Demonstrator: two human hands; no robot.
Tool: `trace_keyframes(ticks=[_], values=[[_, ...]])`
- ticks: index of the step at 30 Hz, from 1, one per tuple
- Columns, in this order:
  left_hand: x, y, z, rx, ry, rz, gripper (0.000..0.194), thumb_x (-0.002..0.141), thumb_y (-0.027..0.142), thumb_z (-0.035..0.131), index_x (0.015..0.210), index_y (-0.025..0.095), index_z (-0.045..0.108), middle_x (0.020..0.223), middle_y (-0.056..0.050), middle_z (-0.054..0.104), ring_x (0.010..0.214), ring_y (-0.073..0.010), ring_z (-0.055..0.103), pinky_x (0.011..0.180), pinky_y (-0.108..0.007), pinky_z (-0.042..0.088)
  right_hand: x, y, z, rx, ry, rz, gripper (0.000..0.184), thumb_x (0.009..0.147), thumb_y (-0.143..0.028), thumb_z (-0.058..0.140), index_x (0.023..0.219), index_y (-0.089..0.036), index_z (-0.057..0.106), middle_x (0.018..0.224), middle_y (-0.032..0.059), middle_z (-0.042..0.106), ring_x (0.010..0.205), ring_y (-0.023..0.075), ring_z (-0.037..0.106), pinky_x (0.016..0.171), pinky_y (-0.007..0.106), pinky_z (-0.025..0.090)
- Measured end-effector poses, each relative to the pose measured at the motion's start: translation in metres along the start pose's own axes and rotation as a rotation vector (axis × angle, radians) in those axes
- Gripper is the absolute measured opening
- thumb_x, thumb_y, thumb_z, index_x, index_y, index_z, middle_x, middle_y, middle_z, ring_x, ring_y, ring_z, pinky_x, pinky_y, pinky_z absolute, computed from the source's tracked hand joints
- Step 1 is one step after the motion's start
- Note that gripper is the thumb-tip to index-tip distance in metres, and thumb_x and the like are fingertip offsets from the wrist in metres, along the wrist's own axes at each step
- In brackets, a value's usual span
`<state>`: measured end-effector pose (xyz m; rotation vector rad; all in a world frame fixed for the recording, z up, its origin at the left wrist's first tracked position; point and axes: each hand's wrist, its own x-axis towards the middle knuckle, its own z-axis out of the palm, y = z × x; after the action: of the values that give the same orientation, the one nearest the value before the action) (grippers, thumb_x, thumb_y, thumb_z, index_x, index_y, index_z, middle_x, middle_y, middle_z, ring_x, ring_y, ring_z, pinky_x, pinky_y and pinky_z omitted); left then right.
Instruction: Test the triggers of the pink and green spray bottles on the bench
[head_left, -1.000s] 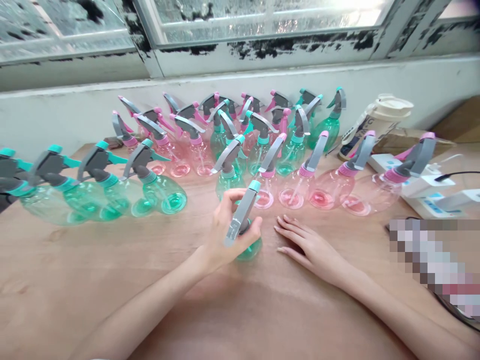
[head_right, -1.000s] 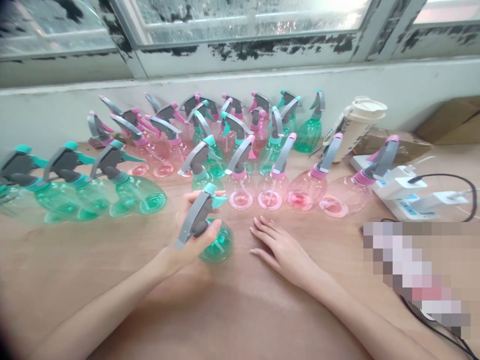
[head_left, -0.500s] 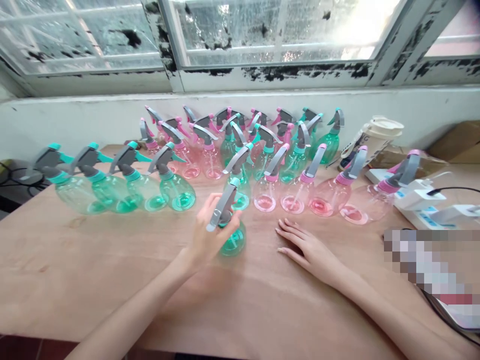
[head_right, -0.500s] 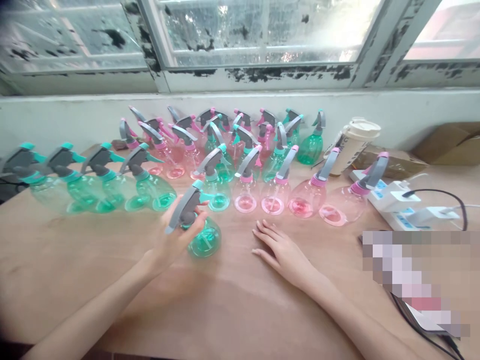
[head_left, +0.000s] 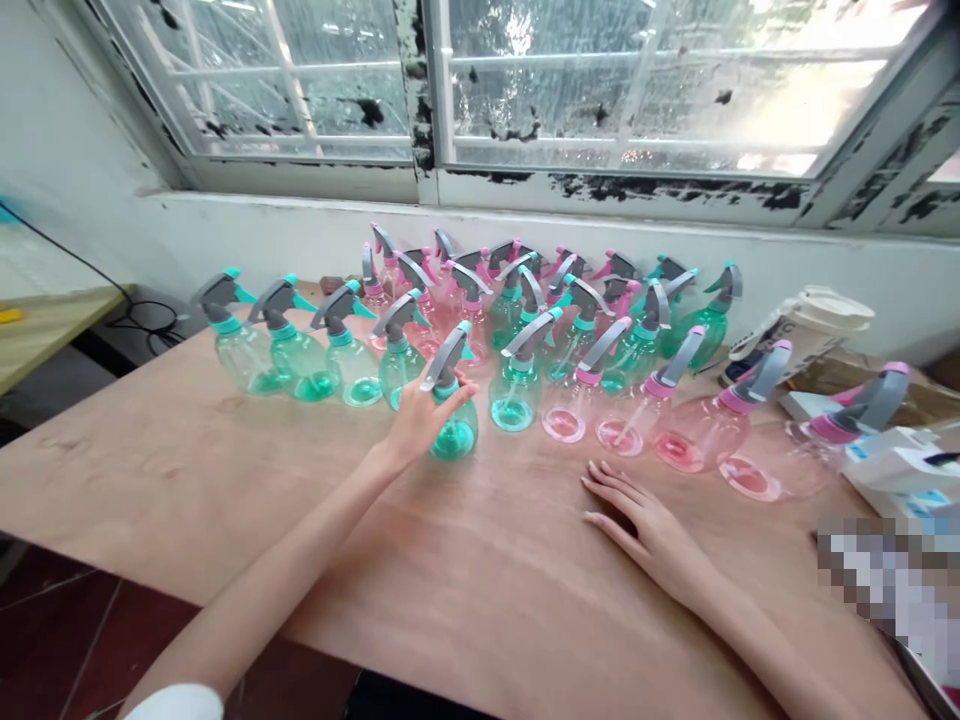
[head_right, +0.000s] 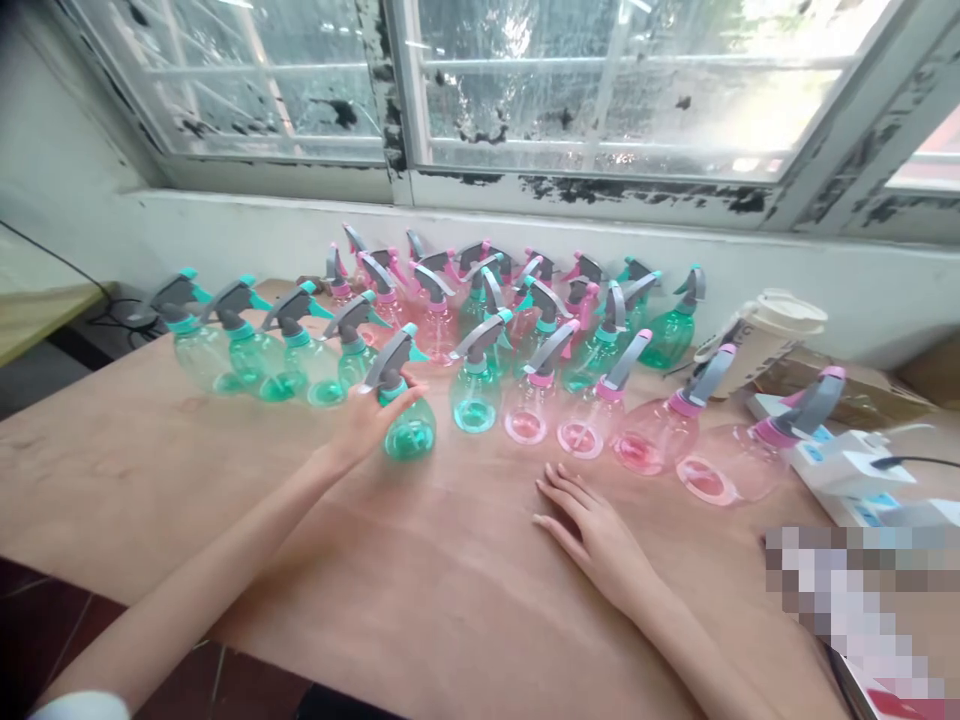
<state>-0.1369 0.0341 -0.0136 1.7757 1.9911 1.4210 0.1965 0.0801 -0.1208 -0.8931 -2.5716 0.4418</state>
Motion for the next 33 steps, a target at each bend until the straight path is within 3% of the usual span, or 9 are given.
trace_keyframes(ticks=[6,16,20,24,26,30,33], values=[[0.035,-0.013,0.01,0.022,-0.049,0.026,0.028,0.088,0.046,0.063,0.091,0.019,0.066,0.096,-0.005,0.076,0.091,-0.021,0.069,0.09,-0.032,0.049,-0.001,0.005,0.002,0.01,0.002,0.005,0.045,0.1,-0.044,0.046,0.136,-0.022,0.058,0.149,0.0086,0.052,0.141,0.0303,0.043,0.114,0.057,0.039],[0.055,-0.014,0.014,0.013,-0.087,0.043,0.031,0.089,0.049,0.061,0.097,0.02,0.065,0.1,-0.005,0.075,0.098,-0.0225,0.069,0.091,-0.034,0.051,-0.001,0.004,0.001,0.017,0.019,-0.002,0.04,0.1,-0.042,0.047,0.132,-0.025,0.061,0.146,0.0072,0.054,0.138,0.0305,0.046,0.111,0.056,0.043],[0.04,-0.01,0.007,0.06,-0.021,-0.001,0.042,0.085,0.048,0.068,0.115,0.019,0.059,0.11,-0.009,0.071,0.103,-0.0258,0.067,0.092,-0.039,0.051,-0.001,0.004,0.0,0.014,0.014,-0.004,0.041,0.1,-0.042,0.047,0.134,-0.025,0.061,0.147,0.007,0.054,0.139,0.0308,0.044,0.112,0.056,0.042],[0.0,-0.006,-0.006,0.196,0.129,0.054,0.043,0.091,0.038,0.063,0.128,0.019,0.051,0.128,-0.013,0.064,0.12,-0.0268,0.062,0.101,-0.044,0.05,-0.003,0.004,0.001,0.016,0.012,0.0,0.042,0.099,-0.043,0.048,0.135,-0.024,0.059,0.148,0.0072,0.053,0.14,0.0307,0.043,0.113,0.056,0.041],[-0.019,-0.003,-0.011,0.241,0.177,0.083,0.041,0.092,0.034,0.062,0.128,0.018,0.051,0.125,-0.013,0.065,0.118,-0.0261,0.063,0.1,-0.044,0.053,-0.003,0.003,0.002,0.018,0.011,0.002,0.043,0.099,-0.043,0.048,0.136,-0.024,0.058,0.149,0.0073,0.052,0.14,0.0301,0.043,0.114,0.056,0.039],[-0.036,0.008,-0.008,0.149,0.087,0.05,0.03,0.091,0.033,0.061,0.117,0.018,0.059,0.117,-0.011,0.07,0.11,-0.0245,0.067,0.097,-0.043,0.057,-0.001,0.001,0.001,0.026,0.001,0.003,0.045,0.099,-0.044,0.049,0.137,-0.023,0.058,0.149,0.0082,0.051,0.14,0.03,0.043,0.115,0.056,0.038],[-0.027,0.021,0.011,-0.067,-0.028,-0.01,0.041,0.09,0.031,0.062,0.128,0.018,0.053,0.125,-0.012,0.068,0.114,-0.0239,0.067,0.098,-0.042,0.057,0.0,0.0,0.0,0.033,0.011,0.005,0.045,0.098,-0.045,0.049,0.136,-0.022,0.059,0.148,0.0092,0.051,0.14,0.0303,0.043,0.115,0.056,0.037]])
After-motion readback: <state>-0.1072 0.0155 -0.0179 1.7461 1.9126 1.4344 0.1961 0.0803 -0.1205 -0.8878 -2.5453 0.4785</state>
